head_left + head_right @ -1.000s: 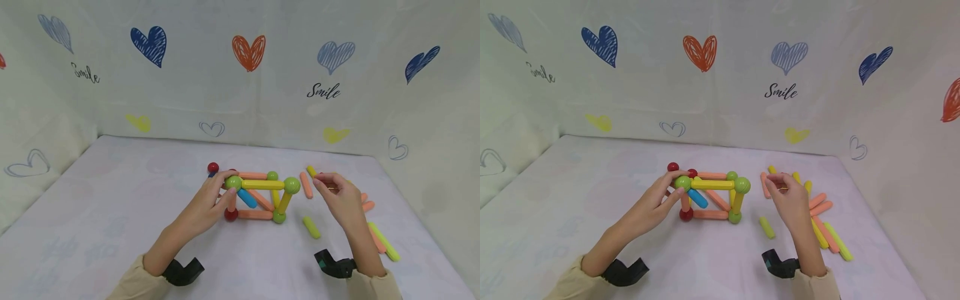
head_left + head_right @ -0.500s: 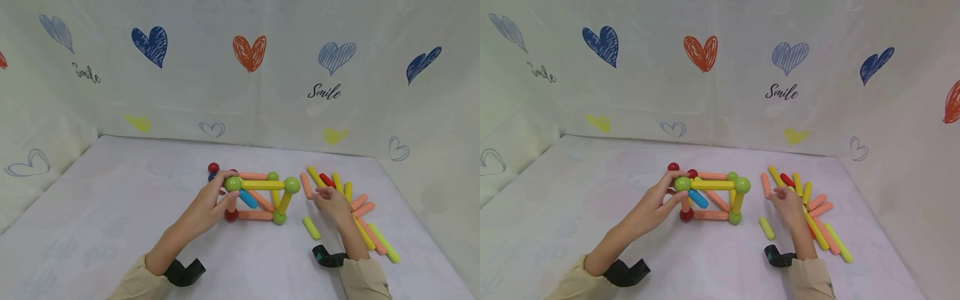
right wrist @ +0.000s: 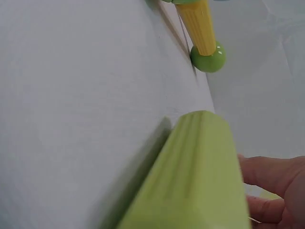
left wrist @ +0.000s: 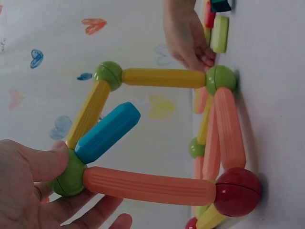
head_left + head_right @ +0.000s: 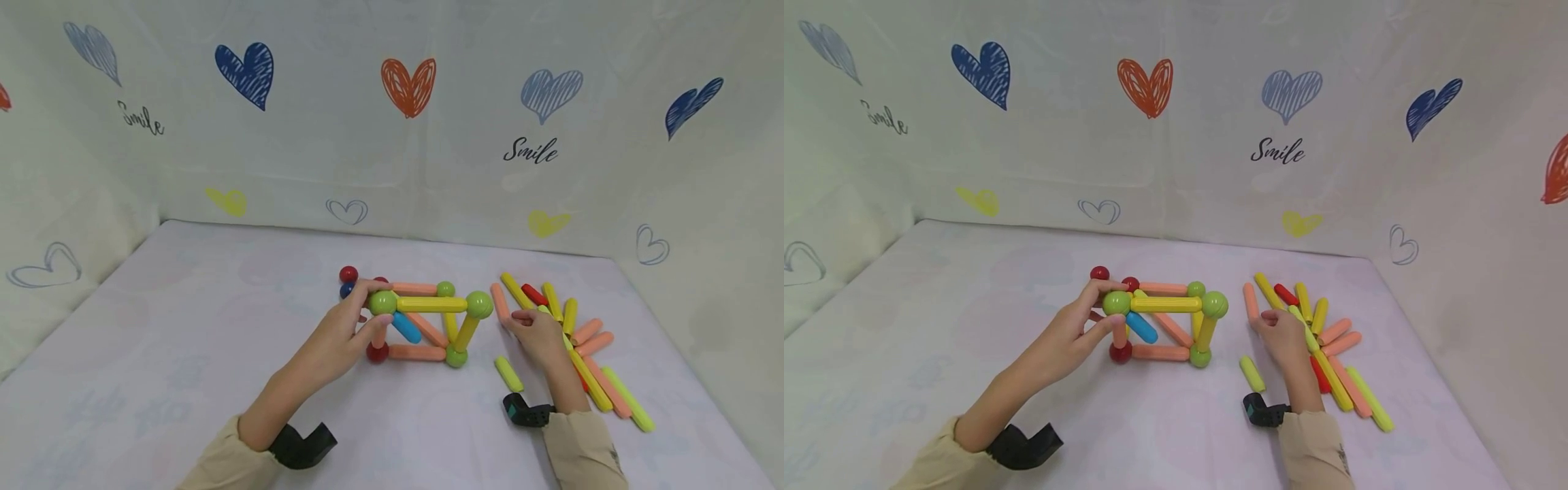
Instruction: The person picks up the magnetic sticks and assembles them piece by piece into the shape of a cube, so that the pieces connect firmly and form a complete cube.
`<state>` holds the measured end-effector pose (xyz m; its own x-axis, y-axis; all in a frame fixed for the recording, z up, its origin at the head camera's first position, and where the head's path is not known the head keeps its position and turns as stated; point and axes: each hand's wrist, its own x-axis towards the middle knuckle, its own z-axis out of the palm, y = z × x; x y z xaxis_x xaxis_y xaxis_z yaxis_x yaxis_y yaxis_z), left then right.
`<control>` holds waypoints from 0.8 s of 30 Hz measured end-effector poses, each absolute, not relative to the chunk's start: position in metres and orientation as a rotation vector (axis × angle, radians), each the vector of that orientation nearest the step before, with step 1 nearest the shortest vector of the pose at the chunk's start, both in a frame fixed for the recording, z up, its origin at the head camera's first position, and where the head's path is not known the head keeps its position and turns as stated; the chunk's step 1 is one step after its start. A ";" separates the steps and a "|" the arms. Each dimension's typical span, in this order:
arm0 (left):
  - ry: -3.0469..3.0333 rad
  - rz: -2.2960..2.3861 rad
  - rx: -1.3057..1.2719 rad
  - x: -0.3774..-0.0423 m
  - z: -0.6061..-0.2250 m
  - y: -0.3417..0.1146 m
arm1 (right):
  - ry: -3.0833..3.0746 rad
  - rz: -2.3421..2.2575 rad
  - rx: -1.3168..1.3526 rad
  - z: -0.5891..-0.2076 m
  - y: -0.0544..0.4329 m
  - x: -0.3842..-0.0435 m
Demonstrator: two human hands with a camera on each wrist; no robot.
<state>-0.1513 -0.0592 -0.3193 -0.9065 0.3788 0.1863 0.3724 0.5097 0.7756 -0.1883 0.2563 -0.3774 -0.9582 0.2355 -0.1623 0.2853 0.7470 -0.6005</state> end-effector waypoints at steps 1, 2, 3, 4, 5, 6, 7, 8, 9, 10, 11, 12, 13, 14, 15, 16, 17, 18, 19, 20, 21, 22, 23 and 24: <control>2.725 1.394 0.677 -0.151 -0.319 -0.059 | 2.871 -0.990 0.428 -0.377 0.256 -0.189; 2.726 1.391 0.676 -0.151 -0.319 -0.060 | 2.878 -0.977 0.427 -0.377 0.256 -0.190; 2.727 1.388 0.677 -0.151 -0.319 -0.060 | 2.879 -0.966 0.432 -0.377 0.256 -0.191; 2.727 1.387 0.678 -0.151 -0.319 -0.060 | 2.877 -0.957 0.435 -0.377 0.256 -0.192; 2.726 1.385 0.679 -0.151 -0.319 -0.060 | 2.876 -0.950 0.436 -0.376 0.256 -0.192; 2.725 1.385 0.682 -0.151 -0.319 -0.060 | 2.872 -0.947 0.437 -0.376 0.256 -0.193; 2.724 1.384 0.682 -0.151 -0.318 -0.060 | 2.868 -0.942 0.439 -0.375 0.256 -0.193; 2.724 1.383 0.684 -0.151 -0.318 -0.060 | 2.865 -0.936 0.444 -0.375 0.255 -0.193; 2.723 1.384 0.686 -0.151 -0.318 -0.060 | 2.858 -0.938 0.451 -0.375 0.255 -0.192; 2.721 1.384 0.685 -0.151 -0.318 -0.060 | 2.854 -0.938 0.453 -0.375 0.255 -0.192; 2.719 1.385 0.684 -0.150 -0.318 -0.060 | 2.851 -0.937 0.456 -0.375 0.255 -0.192; 2.718 1.385 0.683 -0.150 -0.318 -0.060 | 2.849 -0.936 0.464 -0.374 0.255 -0.191; 2.718 1.384 0.683 -0.150 -0.318 -0.061 | 2.850 -0.930 0.467 -0.374 0.254 -0.191; 2.717 1.385 0.683 -0.150 -0.318 -0.061 | 2.851 -0.927 0.468 -0.374 0.254 -0.191; 2.716 1.386 0.682 -0.150 -0.318 -0.061 | 2.850 -0.928 0.468 -0.374 0.254 -0.191; 2.716 1.386 0.681 -0.150 -0.318 -0.061 | 2.850 -0.926 0.469 -0.374 0.254 -0.191; 2.716 1.387 0.683 -0.150 -0.318 -0.062 | 2.852 -0.929 0.465 -0.374 0.254 -0.190; 2.713 1.390 0.683 -0.150 -0.318 -0.062 | 2.855 -0.931 0.460 -0.375 0.255 -0.190; 2.709 1.396 0.685 -0.150 -0.318 -0.062 | 2.855 -0.936 0.451 -0.375 0.256 -0.190; 2.704 1.401 0.688 -0.150 -0.318 -0.062 | 2.851 -0.955 0.445 -0.375 0.257 -0.189; 2.697 1.408 0.690 -0.150 -0.318 -0.062 | 2.841 -0.980 0.441 -0.375 0.259 -0.189; 2.694 1.411 0.694 -0.150 -0.318 -0.062 | 2.834 -1.002 0.435 -0.374 0.260 -0.188; 2.690 1.416 0.699 -0.150 -0.319 -0.062 | 2.824 -1.035 0.429 -0.373 0.261 -0.187; 2.686 1.423 0.704 -0.150 -0.319 -0.062 | 2.810 -1.069 0.434 -0.372 0.262 -0.186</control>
<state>-0.1499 -0.0617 -0.3191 -0.8978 0.3987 0.1870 0.3787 0.4823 0.7899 -0.1856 0.2622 -0.3716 -0.9539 0.2275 -0.1958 0.3001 0.7121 -0.6347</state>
